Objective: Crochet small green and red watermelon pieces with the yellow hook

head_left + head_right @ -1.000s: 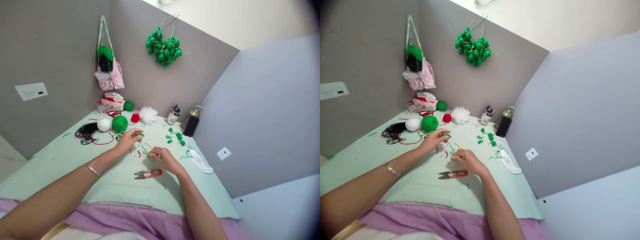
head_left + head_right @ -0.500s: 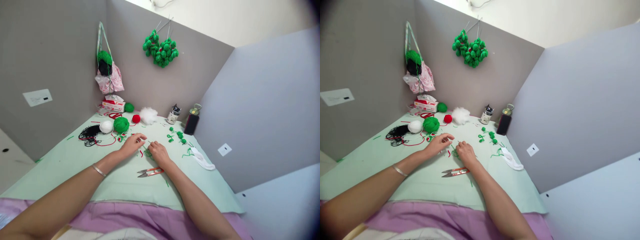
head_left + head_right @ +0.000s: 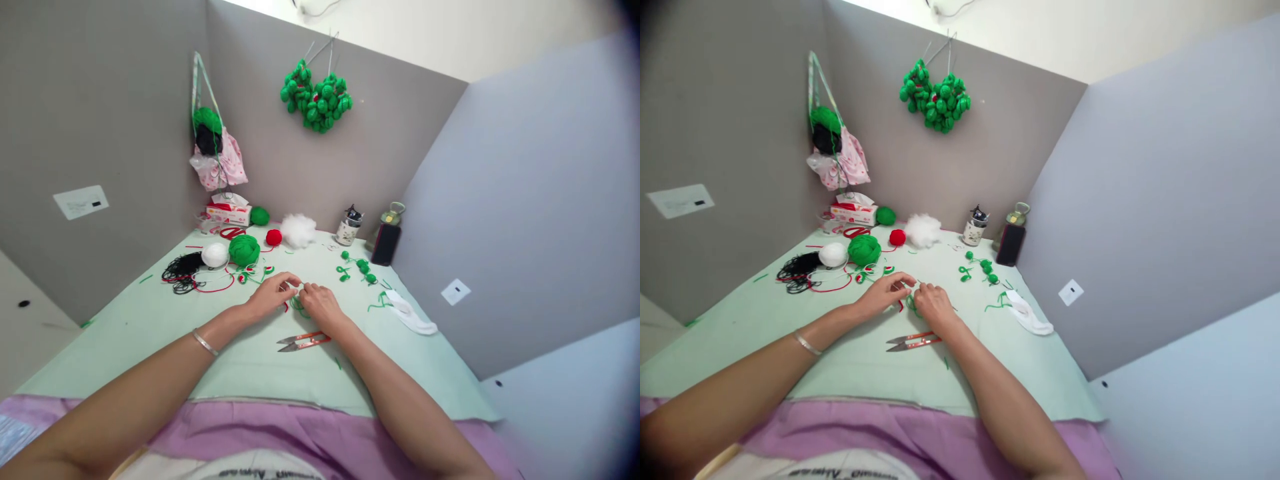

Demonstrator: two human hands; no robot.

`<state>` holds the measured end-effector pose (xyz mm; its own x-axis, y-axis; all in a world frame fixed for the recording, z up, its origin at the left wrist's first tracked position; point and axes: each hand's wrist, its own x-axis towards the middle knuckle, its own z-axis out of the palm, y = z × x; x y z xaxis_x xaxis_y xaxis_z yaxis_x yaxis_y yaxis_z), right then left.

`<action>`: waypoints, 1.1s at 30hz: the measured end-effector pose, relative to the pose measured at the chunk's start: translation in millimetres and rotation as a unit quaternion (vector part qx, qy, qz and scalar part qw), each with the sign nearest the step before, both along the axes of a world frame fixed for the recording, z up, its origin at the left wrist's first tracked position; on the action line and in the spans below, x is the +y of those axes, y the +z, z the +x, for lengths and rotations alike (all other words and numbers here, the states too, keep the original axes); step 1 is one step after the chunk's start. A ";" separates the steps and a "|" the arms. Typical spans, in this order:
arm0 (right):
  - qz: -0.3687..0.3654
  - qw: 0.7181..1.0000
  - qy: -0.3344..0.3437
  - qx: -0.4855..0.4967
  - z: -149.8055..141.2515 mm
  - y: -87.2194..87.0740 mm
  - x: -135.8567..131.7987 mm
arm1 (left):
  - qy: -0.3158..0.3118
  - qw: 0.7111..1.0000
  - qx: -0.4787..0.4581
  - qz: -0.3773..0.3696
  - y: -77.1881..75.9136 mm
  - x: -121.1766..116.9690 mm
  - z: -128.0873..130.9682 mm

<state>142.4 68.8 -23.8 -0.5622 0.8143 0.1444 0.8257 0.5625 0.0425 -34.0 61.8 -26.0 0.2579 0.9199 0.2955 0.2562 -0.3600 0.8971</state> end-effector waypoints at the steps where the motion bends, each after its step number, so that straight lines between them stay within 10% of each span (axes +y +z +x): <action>1: -0.001 1.000 -0.006 0.026 2.8 0.0 -0.2 | -0.002 1.000 -0.004 -0.005 0.8 0.1 0.3; 8: -0.016 0.964 -0.022 0.265 19.5 7.9 -6.6 | -0.042 0.996 -0.048 -0.055 1.4 2.3 4.1; 20: -0.082 0.815 -0.088 0.567 31.4 16.5 14.8 | -0.067 0.984 -0.087 -0.140 11.1 9.9 -11.2; 33: -0.067 0.702 -0.160 0.691 57.7 10.8 39.1 | 0.033 0.985 -0.148 -0.083 93.1 25.4 -72.9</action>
